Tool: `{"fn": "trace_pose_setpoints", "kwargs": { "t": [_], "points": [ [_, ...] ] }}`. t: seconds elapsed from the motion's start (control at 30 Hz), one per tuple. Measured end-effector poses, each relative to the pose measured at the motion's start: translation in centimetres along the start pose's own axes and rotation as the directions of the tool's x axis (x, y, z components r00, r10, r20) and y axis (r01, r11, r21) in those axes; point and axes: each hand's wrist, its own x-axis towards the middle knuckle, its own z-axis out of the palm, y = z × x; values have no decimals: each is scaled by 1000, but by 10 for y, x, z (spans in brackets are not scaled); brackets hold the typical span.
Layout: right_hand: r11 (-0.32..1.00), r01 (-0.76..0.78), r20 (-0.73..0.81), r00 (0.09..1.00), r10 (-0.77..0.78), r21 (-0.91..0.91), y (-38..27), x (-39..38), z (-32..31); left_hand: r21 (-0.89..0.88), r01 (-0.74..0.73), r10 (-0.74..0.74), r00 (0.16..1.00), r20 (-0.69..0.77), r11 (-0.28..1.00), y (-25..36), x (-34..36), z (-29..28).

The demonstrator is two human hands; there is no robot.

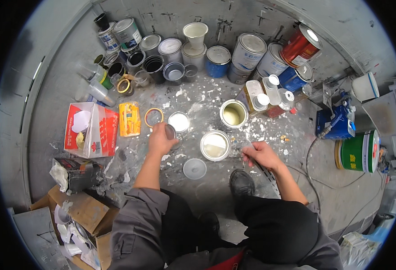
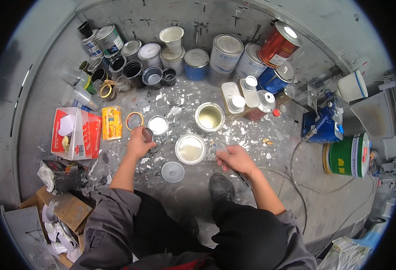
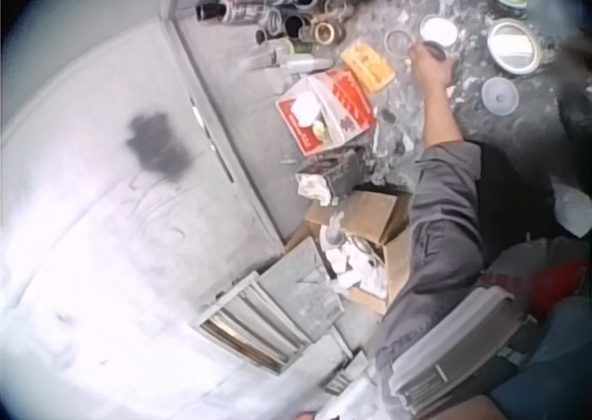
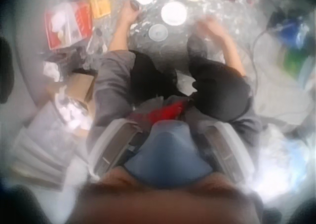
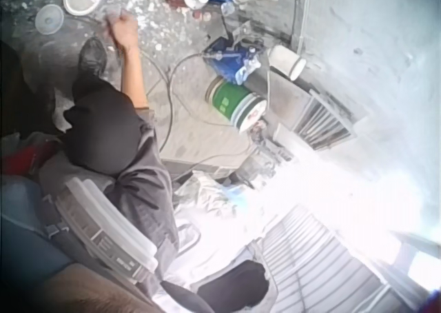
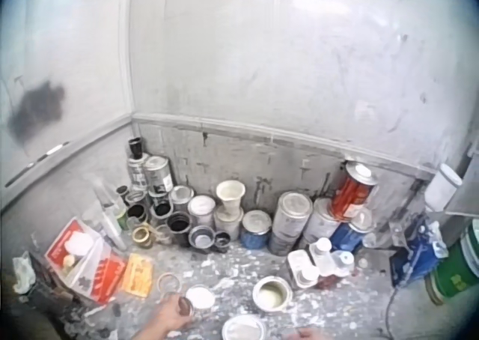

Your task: The person sits on the floor in a paint storage area, cleans a metal strip with a cloth, then opens a paint can and uses the metal strip to stir the paint. The person continues to stir the paint and briefly picks up a small container.

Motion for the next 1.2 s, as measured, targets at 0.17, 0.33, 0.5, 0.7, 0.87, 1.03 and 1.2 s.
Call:
{"fn": "trace_pose_setpoints", "kwargs": {
  "t": [0.17,0.33,0.5,0.7,0.87,1.03,1.2],
  "points": [
    [919,363,-154,910,-385,-154,-78,-75,-11,76,-49,50,999,-3,996,3,7,4],
    [643,672,-281,579,-766,-368,-135,-145,-30,198,-49,50,999,1,979,14,14,10],
    [462,834,-331,364,-871,-300,-132,-152,-17,-74,-102,78,958,-274,992,19,12,-16],
    [388,759,17,465,-885,-523,-132,-88,18,-414,-166,-13,918,-395,895,72,-39,-42],
    [397,733,155,558,-815,-552,-104,-21,48,-451,-124,-24,951,-309,884,94,-48,-43],
    [362,648,261,662,-703,-670,-95,10,60,-395,-90,-39,951,-307,914,94,-38,-36],
    [461,581,152,717,-680,-671,-71,10,59,-246,-50,-4,976,-218,968,91,-42,-37]
  ]
}}
